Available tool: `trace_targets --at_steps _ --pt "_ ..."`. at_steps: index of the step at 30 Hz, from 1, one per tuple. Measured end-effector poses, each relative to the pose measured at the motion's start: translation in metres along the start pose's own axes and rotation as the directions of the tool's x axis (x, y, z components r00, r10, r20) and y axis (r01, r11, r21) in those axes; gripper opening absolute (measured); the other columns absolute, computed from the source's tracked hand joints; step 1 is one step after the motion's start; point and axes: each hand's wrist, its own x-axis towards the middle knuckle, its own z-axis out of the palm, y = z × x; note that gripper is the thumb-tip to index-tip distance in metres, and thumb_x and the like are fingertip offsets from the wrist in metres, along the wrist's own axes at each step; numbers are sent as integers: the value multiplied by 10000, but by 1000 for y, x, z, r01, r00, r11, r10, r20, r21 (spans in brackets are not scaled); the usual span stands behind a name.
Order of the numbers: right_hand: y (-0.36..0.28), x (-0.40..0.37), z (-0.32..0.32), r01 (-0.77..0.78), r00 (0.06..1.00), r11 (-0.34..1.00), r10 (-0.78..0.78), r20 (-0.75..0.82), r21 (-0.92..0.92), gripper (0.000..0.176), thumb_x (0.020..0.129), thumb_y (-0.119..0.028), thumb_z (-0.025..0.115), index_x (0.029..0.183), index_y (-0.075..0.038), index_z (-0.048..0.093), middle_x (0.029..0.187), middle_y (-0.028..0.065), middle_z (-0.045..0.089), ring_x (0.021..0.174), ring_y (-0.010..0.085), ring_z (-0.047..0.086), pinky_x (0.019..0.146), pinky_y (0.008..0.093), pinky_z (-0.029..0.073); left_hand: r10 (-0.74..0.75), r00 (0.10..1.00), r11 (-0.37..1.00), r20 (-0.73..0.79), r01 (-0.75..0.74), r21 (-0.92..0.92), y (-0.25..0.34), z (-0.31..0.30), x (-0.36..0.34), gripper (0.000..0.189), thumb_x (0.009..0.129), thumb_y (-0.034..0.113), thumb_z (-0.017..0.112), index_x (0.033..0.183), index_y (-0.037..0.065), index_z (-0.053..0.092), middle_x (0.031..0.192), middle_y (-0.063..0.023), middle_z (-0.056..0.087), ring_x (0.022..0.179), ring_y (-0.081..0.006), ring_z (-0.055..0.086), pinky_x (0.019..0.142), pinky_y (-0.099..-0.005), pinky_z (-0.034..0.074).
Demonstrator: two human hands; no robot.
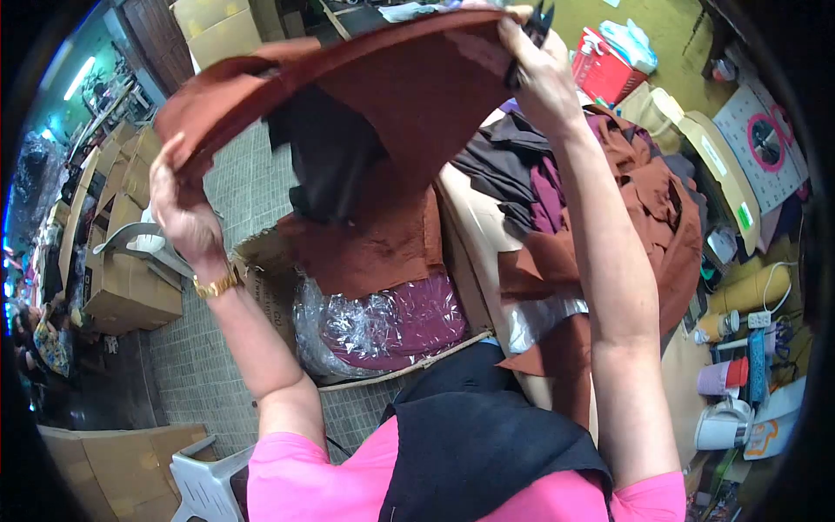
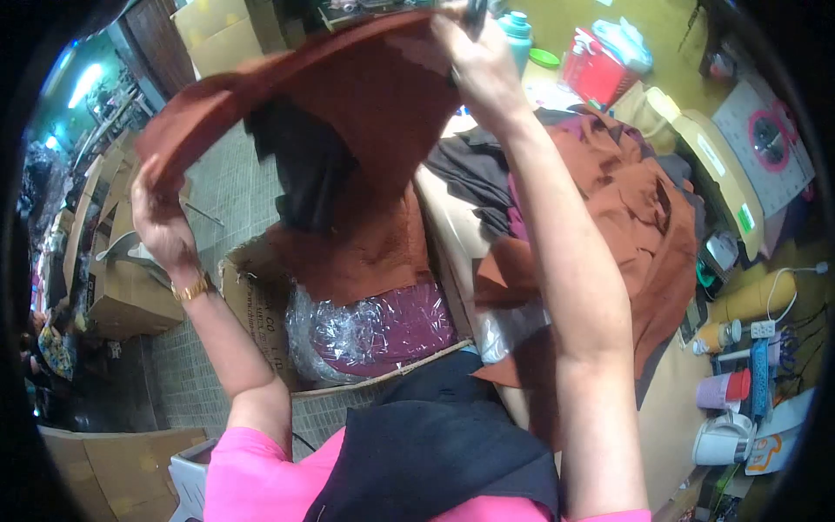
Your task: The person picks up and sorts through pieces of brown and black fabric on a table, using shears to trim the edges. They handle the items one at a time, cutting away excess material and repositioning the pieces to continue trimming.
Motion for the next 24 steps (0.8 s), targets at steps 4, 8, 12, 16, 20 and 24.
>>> trace_targets --at_steps 4,8,12,16,20,24 --pt "48 -54 -40 -157 960 906 234 154 -394 174 968 -194 546 1038 -41 590 902 -4 551 734 73 458 698 250 427 -178 972 947 -151 211 242 -47 -50 -55 184 982 198 622 1057 39 676 902 3 638 826 -101 572 766 -246 466" --pt "152 -155 -76 -231 852 580 508 125 -781 264 961 -231 570 1087 2 569 1070 142 637 1065 277 594 876 407 463 -412 897 608 -164 404 684 -107 -77 -157 134 794 26 724 856 65 612 798 32 554 724 -70 489 669 -235 429" --pt "215 -225 -75 -162 744 481 633 214 -861 201 923 -109 604 1055 7 506 1042 232 637 999 389 629 835 428 493 -797 482 470 -364 873 128 -199 -131 -297 174 744 -61 651 873 52 623 860 -2 601 764 -94 546 688 -242 463" --pt "230 -221 -63 -213 506 305 847 162 -928 202 893 8 527 1089 31 488 1034 287 650 1028 432 633 851 478 495 -824 284 313 -490 949 23 -221 -142 -347 460 772 -14 626 1227 34 670 993 -33 666 844 -92 564 754 -219 462" --pt "242 -220 -61 -90 340 77 939 42 -993 282 867 -13 503 1141 38 543 1110 293 650 1104 386 629 932 455 502 -837 188 198 -513 980 35 -228 -151 -347 521 768 -10 631 1288 34 638 1004 -55 669 855 -100 579 779 -231 472" --pt "243 -223 -63 -47 283 37 959 22 -998 340 865 -21 511 1196 33 567 1152 275 647 1127 371 623 952 434 504 -818 207 71 -537 962 263 -240 -147 -351 514 761 -9 642 1275 11 639 1065 -115 682 922 -160 636 877 -272 495"
